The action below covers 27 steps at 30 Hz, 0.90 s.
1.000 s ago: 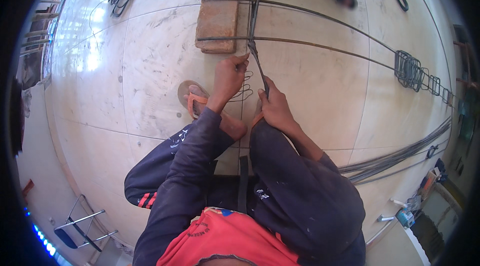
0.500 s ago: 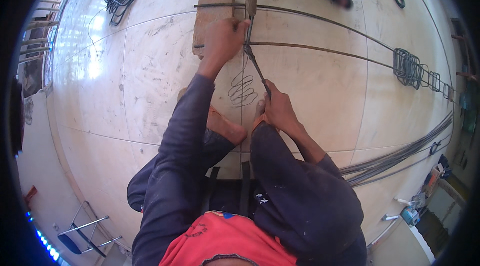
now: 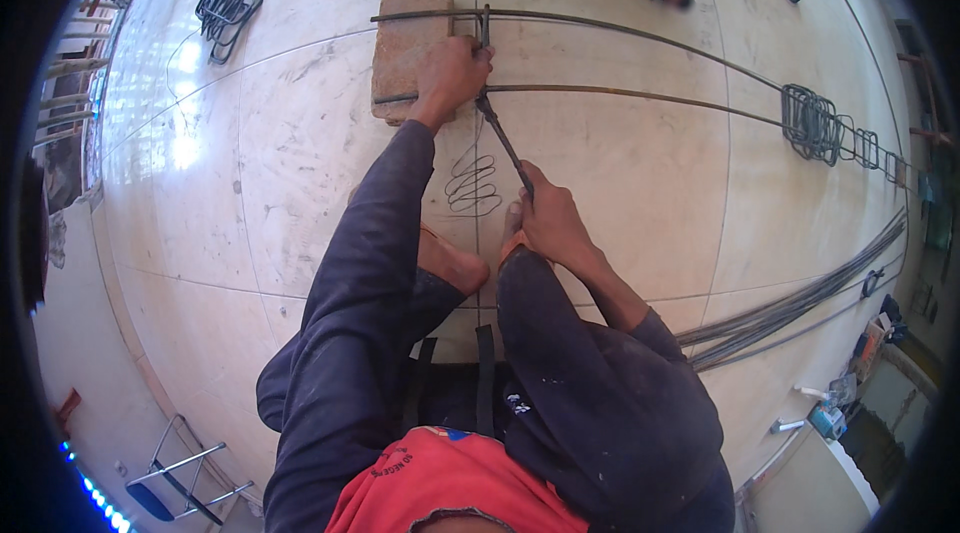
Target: The person sits on the floor and assembles a metal frame by bending and twisting wire ties around intersecting metal rods. They use pliers to tighten the connections and work alongside another person who is also assembling similar frames.
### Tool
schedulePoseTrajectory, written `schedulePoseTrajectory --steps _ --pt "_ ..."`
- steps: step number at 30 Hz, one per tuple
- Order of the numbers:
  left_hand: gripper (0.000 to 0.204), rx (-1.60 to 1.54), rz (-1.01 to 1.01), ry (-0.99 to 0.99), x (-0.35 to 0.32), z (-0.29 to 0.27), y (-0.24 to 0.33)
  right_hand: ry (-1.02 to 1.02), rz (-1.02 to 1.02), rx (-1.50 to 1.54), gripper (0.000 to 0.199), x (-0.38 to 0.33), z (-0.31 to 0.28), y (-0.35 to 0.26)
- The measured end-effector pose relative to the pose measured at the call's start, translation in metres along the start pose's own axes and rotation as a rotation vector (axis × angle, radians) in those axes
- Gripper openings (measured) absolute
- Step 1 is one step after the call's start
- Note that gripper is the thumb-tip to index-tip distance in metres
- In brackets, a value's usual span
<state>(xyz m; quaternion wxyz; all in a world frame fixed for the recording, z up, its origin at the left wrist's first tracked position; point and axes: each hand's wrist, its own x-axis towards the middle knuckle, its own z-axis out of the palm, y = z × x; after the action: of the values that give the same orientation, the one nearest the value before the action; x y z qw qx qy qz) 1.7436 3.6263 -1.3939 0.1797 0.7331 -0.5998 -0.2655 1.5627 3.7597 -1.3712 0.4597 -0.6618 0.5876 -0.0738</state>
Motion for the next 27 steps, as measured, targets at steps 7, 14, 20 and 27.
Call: schedulePoseTrajectory --steps 7,14,20,27 --pt "0.029 0.021 -0.033 0.065 -0.003 0.003 0.003 -0.003 0.007 -0.006 0.037 0.000 -0.001 0.001" --pt "0.029 -0.027 -0.042 0.026 -0.002 0.005 0.003 -0.028 0.030 0.008 0.043 -0.001 0.000 0.003" --pt "0.030 0.006 0.008 0.044 0.003 0.018 0.010 -0.055 -0.027 0.286 0.058 0.004 0.015 0.051" --pt "0.030 -0.054 -0.044 0.081 -0.003 0.010 -0.004 -0.260 0.098 0.638 0.060 -0.002 0.003 0.030"
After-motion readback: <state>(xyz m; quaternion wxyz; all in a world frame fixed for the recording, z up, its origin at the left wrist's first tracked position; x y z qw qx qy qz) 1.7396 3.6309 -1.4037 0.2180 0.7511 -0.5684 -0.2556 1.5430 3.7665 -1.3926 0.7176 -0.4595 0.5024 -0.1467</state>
